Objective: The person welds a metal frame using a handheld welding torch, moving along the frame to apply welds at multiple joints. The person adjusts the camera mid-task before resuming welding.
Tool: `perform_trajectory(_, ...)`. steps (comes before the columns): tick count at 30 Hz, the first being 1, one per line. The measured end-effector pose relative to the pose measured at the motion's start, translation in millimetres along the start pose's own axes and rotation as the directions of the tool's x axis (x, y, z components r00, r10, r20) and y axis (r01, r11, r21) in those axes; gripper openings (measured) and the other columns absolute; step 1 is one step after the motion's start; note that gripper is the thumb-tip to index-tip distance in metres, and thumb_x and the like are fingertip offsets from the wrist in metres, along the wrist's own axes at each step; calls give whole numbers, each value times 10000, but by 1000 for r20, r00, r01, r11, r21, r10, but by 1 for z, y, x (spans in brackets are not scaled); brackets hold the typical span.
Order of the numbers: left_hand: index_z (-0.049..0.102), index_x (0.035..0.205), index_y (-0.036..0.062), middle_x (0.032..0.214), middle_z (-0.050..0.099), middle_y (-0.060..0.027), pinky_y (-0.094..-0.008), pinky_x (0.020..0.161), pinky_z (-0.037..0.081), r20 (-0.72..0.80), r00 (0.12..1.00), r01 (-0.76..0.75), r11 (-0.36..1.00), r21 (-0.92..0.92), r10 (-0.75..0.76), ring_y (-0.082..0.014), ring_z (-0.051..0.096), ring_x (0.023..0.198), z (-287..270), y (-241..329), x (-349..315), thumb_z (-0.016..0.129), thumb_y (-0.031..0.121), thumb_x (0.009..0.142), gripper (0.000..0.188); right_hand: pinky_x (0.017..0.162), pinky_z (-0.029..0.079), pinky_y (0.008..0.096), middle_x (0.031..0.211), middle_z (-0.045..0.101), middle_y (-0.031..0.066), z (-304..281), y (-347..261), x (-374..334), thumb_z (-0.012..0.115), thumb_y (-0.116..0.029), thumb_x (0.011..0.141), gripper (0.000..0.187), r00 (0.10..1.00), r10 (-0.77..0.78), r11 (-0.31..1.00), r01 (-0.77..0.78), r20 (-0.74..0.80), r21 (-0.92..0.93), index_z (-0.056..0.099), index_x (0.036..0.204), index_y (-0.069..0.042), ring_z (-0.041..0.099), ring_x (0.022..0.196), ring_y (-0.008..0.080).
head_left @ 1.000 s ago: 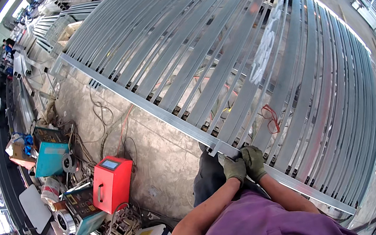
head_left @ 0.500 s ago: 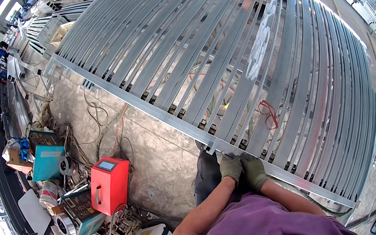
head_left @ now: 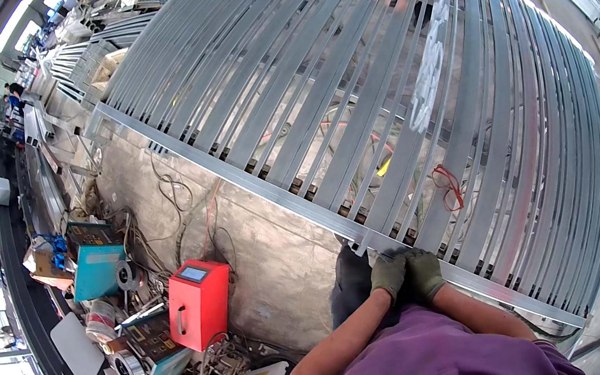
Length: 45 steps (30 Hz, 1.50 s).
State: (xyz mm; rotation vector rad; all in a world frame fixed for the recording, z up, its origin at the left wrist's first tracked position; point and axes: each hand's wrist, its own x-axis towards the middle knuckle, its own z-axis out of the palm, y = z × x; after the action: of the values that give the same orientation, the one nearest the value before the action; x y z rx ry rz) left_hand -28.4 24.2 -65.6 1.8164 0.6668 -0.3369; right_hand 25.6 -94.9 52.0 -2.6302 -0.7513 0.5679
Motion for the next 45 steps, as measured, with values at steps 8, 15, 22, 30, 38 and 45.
perform_trajectory(8, 734, 1244, -26, 1062, 798, -133, -377, 902, 588, 84, 995, 56, 998, -36, -52, -225, 742, 955, -118, 92, -60, 751, 327, 1027, 415, 930, 552, 518, 1052, 762, 183, 16, 18, -10, 750, -342, 872, 371, 983, -22, 997, 35, -182, 68, 763, 1133, -79, 713, 1026, 395)
perform_trajectory(15, 632, 1348, 11, 1241, 732, -241, -516, 1022, 566, -223, 858, -325, 826, 460, 462, -425, 731, 1142, -172, 106, -20, 799, 411, 970, 575, 932, 543, 538, 977, 733, 187, 0, 8, 0, 766, -309, 850, 265, 981, -12, 995, 30, -192, 95, 728, 998, -93, 697, 989, 416)
perform_trajectory(22, 627, 1396, 89, 1283, 733, -209, -537, 963, 580, 131, 979, -195, 561, 804, 153, -405, 746, 1136, -157, 107, 5, 580, 707, 1016, 727, 917, 545, 535, 980, 731, 181, 14, 13, -3, 787, -280, 785, 335, 984, -7, 992, 29, -177, 120, 723, 1051, -87, 694, 984, 412)
perform_trajectory(30, 609, 1416, 70, 1203, 755, -213, -539, 950, 584, 164, 971, -237, 612, 755, 174, -419, 744, 1117, -155, 84, 19, 582, 673, 1032, 716, 930, 540, 521, 986, 737, 160, 17, 18, -3, 806, -293, 785, 313, 981, -21, 990, 47, -192, 131, 762, 1020, -89, 693, 991, 391)
perform_trajectory(38, 644, 1246, 105, 1141, 757, -181, -536, 864, 594, 88, 975, -203, 659, 724, 203, -409, 758, 1012, -167, 107, 20, 669, 654, 995, 604, 919, 542, 518, 963, 727, 146, 7, 14, -1, 799, -291, 803, 307, 981, -21, 987, 51, -193, 152, 741, 1028, -89, 686, 970, 383)
perform_trajectory(45, 584, 1337, 19, 1374, 629, -232, -576, 1096, 491, -210, 624, -462, 572, 678, 753, -442, 605, 1311, -228, 112, 70, 815, 396, 939, 595, 894, 537, 536, 937, 708, 157, 13, 16, 0, 799, -305, 808, 304, 982, -5, 989, 34, -191, 146, 720, 1008, -89, 679, 958, 404)
